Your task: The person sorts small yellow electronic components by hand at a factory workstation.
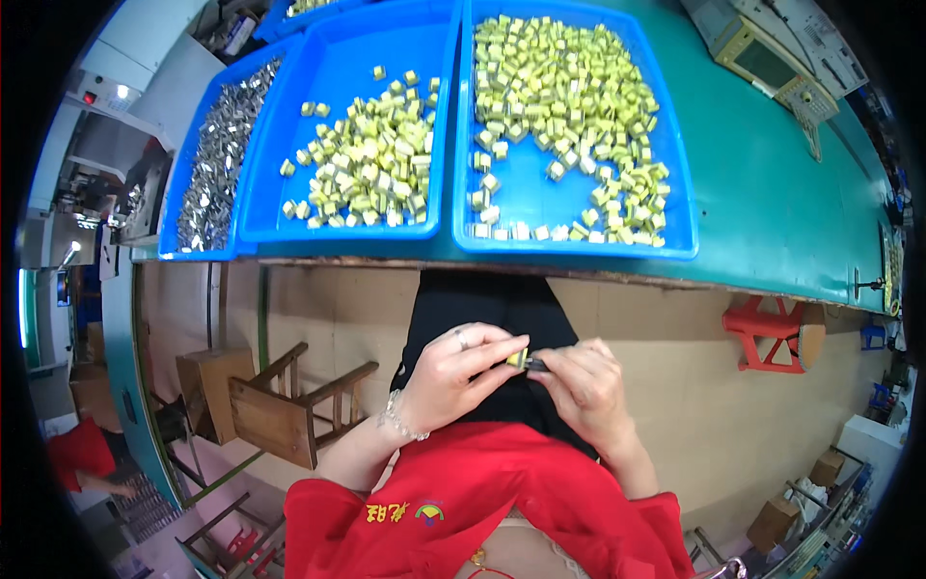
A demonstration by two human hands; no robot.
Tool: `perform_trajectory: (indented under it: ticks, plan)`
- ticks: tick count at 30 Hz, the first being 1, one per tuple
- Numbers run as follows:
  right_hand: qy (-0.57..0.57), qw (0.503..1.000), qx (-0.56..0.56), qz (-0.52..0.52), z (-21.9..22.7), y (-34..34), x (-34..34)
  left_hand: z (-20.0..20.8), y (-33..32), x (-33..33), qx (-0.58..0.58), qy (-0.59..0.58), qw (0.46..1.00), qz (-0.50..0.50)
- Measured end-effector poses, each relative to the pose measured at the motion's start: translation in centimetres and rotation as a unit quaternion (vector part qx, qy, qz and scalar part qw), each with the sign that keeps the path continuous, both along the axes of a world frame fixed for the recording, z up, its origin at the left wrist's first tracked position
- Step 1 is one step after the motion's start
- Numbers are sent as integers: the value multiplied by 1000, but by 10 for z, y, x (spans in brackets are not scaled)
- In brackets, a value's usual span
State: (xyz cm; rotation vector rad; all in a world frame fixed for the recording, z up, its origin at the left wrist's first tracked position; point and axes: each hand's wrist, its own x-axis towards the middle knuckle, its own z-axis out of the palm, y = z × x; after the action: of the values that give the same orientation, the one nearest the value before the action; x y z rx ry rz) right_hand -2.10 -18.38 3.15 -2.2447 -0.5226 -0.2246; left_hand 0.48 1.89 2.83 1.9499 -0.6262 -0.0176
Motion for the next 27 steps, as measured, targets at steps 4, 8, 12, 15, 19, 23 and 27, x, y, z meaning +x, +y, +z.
perform_trajectory:
  ticks: [4, 8, 12, 15, 19, 23, 27]
  plan:
    - [-7, 1000, 27, -8, -3, -4, -1, 41, 33, 25, 60, -77, 993, 72]
    - [1, 999, 33, -37, -10, -13, -5, 92, 67, 88, 182, -121, 962, 161]
    - [13, 998, 55, -39, -14, -13, -5, 107, 71, 142, 302, -288, 900, 126]
    - [25, 997, 59, -44, -17, -16, -4, 93, 31, 168, 261, -193, 946, 21]
    - [22, 997, 57, -50, -16, -18, -5, 58, -37, 184, 322, -122, 934, -99]
    - [36, 996, 54, -63, -19, -21, -10, 37, -68, 190, 385, -93, 912, -110]
    - [57, 994, 63, -70, -20, -23, -14, 49, -55, 187, 336, -129, 931, -57]
